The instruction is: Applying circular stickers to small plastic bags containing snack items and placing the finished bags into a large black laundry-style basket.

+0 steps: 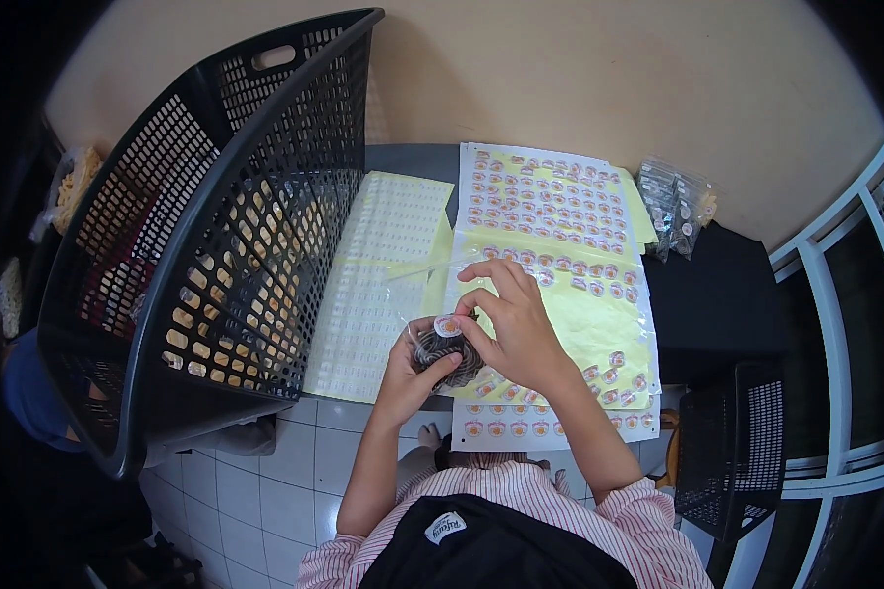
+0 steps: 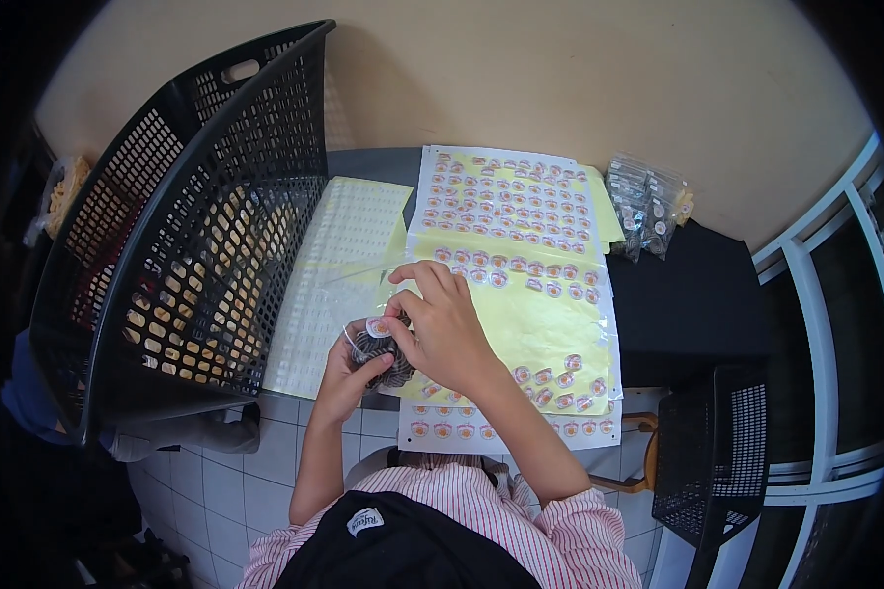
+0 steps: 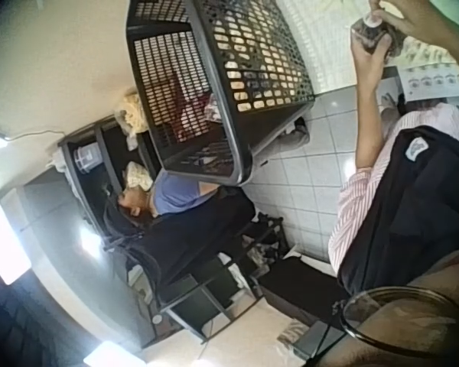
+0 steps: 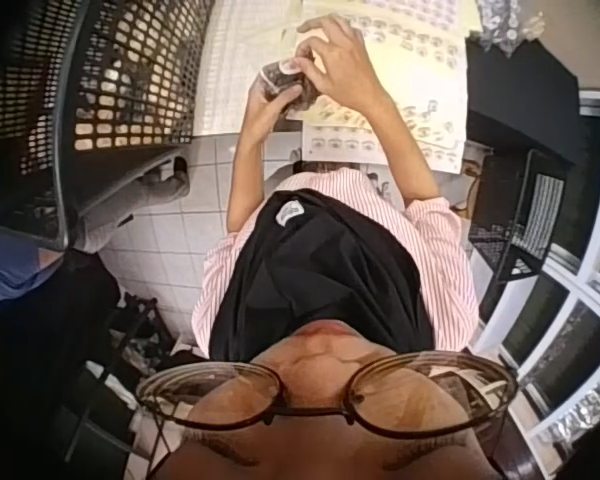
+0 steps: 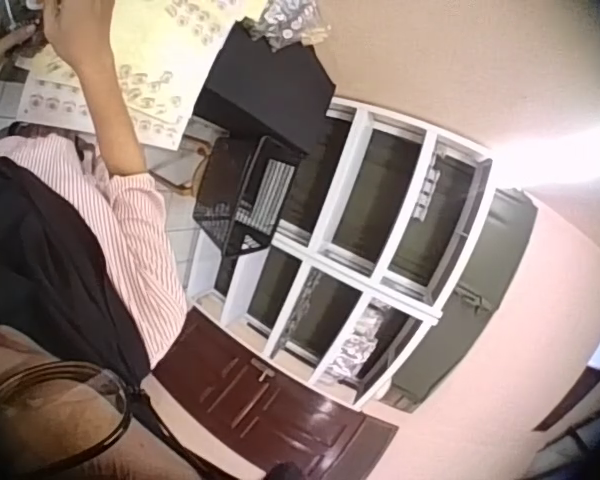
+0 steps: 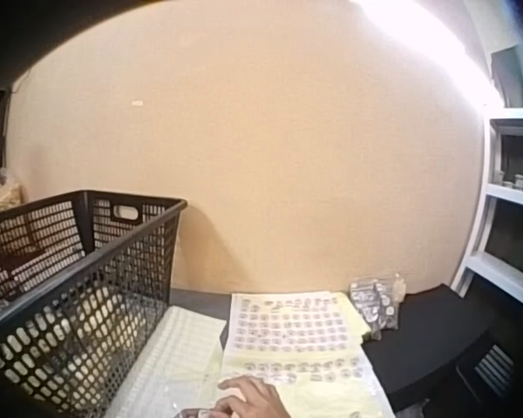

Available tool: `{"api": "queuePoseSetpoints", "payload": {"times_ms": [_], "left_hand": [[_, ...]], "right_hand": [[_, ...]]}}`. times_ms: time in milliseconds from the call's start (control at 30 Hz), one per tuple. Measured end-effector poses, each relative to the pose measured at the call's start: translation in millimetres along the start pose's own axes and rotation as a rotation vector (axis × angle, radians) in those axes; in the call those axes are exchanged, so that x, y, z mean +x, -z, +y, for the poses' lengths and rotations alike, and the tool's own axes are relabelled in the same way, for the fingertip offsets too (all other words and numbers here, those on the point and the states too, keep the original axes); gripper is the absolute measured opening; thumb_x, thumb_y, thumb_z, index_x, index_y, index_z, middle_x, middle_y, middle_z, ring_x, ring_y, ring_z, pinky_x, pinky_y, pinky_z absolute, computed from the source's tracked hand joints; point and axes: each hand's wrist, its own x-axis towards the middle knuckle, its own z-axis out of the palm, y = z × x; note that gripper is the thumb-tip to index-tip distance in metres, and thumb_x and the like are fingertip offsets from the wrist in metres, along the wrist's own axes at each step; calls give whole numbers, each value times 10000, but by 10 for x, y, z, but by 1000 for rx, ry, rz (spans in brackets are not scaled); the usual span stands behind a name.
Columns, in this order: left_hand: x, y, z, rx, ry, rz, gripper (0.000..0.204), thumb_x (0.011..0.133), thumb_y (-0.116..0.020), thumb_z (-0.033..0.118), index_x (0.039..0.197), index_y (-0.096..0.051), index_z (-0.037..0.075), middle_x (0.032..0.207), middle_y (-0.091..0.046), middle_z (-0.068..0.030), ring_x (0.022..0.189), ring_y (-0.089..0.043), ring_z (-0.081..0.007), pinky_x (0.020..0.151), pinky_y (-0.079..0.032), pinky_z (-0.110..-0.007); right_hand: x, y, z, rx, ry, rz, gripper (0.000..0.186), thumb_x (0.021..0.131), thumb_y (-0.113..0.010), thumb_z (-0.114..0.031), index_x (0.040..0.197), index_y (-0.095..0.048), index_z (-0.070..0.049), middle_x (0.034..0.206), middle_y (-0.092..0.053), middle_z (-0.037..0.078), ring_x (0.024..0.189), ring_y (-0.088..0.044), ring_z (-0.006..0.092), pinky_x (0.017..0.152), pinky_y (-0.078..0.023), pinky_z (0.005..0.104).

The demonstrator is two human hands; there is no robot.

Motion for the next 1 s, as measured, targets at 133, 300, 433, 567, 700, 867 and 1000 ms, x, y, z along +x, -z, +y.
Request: {"api": "queuePoseSetpoints", "payload": {"times_ms": [133, 300, 433, 567, 700, 867, 1000], "left_hand": [[-6, -26, 12, 29, -36, -10, 386, 752, -617, 10, 1092, -436, -9, 994, -544, -79, 907, -538, -120, 780, -456, -255], [0, -79, -15, -125, -42, 33, 323, 801, -588, 71, 1080, -444, -2, 989, -549, -75, 881, -538, -107, 764, -454, -241], [32, -129, -38, -84, -43, 111, 267, 834, -560, 102, 1058, -461, -4, 955, -562, -69, 850, -543, -97, 746, -455, -233], [33, -160, -33, -38, -57, 118, 236, 831, -561, 86, 1031, -476, -7, 929, -569, -65, 828, -540, -87, 726, -452, -226], [22, -169, -22, 68, -65, 93, 228, 808, -566, 43, 1013, -481, -10, 918, -573, -64, 822, -534, -86, 718, -444, -224], [-7, -182, -23, 153, -124, 52, 244, 782, -566, 4, 1010, -481, -10, 916, -574, -67, 830, -535, -92, 735, -440, -231], [-14, -163, -1, 104, -58, 69, 240, 787, -571, 13, 1009, -482, -8, 927, -574, -72, 844, -539, -96, 742, -440, -232]], "right_hand": [[-28, -15, -9, -16, -33, 24, 108, 699, -628, -120, 712, -546, -51, 1029, -509, 91, 1021, -433, 262, 839, -324, 375], [-81, -53, -28, -33, -45, 114, 134, 679, -649, -129, 724, -548, -53, 1040, -499, 100, 1040, -427, 282, 845, -327, 386], [-148, -82, -36, -17, -91, 156, 187, 656, -685, -129, 770, -557, -56, 1078, -484, 124, 1055, -420, 317, 909, -314, 419], [-184, -113, -10, 26, -148, 250, 442, 641, -709, -135, 1020, -498, -47, 1142, -436, 150, 1083, -401, 329, 924, -312, 422], [-207, -148, 9, 295, -340, 339, 793, 642, -713, -102, 1287, -259, -22, 1162, -408, 172, 1041, -454, 299, 860, -386, 391], [-222, -171, 10, 764, -557, 302, 846, 673, -692, -56, 1331, -164, -7, 1150, -417, 161, 812, -572, 189, 686, -466, 287], [-230, -207, 13, 772, -470, 253, 859, 680, -684, -27, 1343, -138, -10, 1134, -419, 162, 773, -577, 166, 670, -467, 254]]}}
